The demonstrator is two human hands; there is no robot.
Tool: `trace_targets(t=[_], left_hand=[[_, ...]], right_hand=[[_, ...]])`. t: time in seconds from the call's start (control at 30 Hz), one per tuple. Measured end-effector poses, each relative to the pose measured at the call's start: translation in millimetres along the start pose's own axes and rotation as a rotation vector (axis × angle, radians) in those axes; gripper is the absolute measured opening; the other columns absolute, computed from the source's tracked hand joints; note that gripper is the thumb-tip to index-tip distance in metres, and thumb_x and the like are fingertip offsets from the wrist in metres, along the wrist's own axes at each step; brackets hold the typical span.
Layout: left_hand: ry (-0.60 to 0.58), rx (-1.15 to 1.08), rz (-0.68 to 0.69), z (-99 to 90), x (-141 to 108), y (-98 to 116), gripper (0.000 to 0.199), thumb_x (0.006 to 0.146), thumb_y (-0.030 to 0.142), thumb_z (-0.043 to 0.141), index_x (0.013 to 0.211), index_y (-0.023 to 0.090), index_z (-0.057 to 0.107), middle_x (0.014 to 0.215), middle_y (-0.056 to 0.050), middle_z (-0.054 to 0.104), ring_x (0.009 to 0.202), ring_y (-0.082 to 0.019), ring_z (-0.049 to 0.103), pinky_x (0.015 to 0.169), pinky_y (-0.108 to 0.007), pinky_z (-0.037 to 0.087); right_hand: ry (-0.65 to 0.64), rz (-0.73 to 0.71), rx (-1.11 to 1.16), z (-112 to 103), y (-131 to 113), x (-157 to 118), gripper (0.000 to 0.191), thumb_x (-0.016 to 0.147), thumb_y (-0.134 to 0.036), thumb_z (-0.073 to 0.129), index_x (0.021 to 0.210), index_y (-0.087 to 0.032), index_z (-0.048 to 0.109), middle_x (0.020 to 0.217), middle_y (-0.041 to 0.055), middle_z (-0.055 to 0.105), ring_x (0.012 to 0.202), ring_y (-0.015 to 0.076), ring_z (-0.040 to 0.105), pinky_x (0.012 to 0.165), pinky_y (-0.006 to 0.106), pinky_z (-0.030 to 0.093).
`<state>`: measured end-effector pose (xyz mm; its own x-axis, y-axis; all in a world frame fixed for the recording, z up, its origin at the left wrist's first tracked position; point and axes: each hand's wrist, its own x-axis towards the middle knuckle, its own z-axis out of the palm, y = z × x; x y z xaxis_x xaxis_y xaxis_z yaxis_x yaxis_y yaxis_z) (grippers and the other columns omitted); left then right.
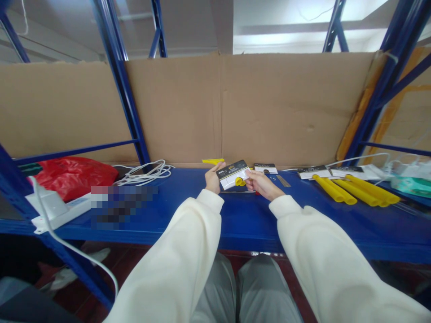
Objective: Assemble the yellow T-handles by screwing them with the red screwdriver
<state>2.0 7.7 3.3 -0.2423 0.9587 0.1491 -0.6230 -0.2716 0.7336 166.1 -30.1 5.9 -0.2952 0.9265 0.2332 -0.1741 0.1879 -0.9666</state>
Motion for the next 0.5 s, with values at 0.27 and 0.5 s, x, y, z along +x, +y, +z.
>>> trace_targets(t=[0.27,0.5], left_hand=[[-0.039,-0.057,-0.151,3.3,-4.2,6.8,0.022,0.087,0.025,0.061,0.096,0.008,0.072,0.077,-0.01,0.075,0.08,-0.026,0.075,0.084,-0.042,0.058],[-0.051,-0.116,-0.157,1.9,2.5,5.9,0.019,0.089,0.022,0.056,0.083,0.011,0.07,0.071,-0.007,0.072,0.083,-0.026,0.074,0.088,-0.042,0.056]], right_hand=[[-0.066,-0.021,-0.005,3.8,-2.3,-3.2,0.05,0.062,-0.059,0.082,0.074,-0.022,0.052,0.052,-0.0079,0.043,0.046,0.0079,0.036,0.043,0.022,0.026],[0.002,-0.099,-0.076,5.3,0.7,1.7,0.048,0.068,-0.061,0.078,0.067,-0.021,0.052,0.051,-0.0074,0.04,0.044,0.0074,0.035,0.043,0.023,0.027]])
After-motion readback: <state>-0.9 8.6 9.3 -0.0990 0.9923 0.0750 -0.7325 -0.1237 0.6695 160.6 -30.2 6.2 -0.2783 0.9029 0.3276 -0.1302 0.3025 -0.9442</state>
